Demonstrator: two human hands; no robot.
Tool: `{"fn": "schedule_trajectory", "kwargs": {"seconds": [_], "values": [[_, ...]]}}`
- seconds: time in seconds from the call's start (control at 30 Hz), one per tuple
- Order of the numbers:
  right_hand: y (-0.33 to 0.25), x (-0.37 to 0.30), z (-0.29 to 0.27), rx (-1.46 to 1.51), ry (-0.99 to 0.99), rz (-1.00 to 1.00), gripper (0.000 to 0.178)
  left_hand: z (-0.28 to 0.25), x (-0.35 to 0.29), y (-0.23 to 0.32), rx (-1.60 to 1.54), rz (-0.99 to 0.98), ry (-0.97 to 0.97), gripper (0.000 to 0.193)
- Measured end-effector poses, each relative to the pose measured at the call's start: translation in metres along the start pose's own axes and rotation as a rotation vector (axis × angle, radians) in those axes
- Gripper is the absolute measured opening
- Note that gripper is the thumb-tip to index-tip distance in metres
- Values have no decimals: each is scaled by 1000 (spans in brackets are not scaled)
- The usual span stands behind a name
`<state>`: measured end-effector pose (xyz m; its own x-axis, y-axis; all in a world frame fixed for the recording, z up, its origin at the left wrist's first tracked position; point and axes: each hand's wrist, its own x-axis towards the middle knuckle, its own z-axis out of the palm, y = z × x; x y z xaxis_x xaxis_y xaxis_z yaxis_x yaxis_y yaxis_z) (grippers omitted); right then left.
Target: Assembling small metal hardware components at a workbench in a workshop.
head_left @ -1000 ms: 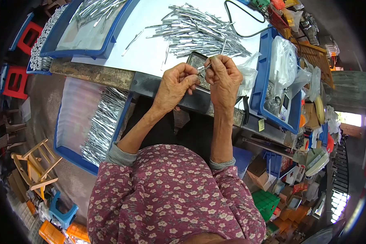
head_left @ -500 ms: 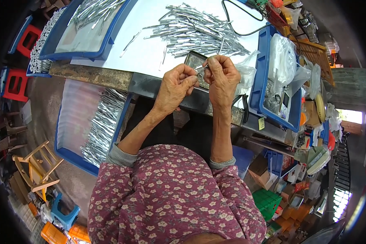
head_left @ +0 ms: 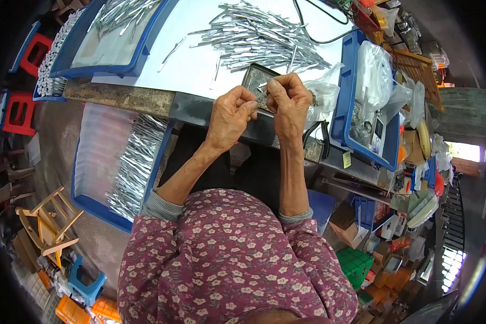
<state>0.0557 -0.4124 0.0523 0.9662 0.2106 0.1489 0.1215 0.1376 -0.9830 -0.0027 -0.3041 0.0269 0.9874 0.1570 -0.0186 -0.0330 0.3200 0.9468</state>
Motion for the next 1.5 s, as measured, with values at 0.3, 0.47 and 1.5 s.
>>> {"fn": "schedule_trajectory", "kwargs": {"seconds": [0.3,0.47,1.5], "values": [[0,2,-8,-129,-25,-11,14,3,-2,4,226,45,45,6],[2,0,-1,-311,58,-78,21,10,-3,8,239,85,92,7],[31,3,-29,-1015,20,-373,4,-102,53,23,1107,420,489,8]]}}
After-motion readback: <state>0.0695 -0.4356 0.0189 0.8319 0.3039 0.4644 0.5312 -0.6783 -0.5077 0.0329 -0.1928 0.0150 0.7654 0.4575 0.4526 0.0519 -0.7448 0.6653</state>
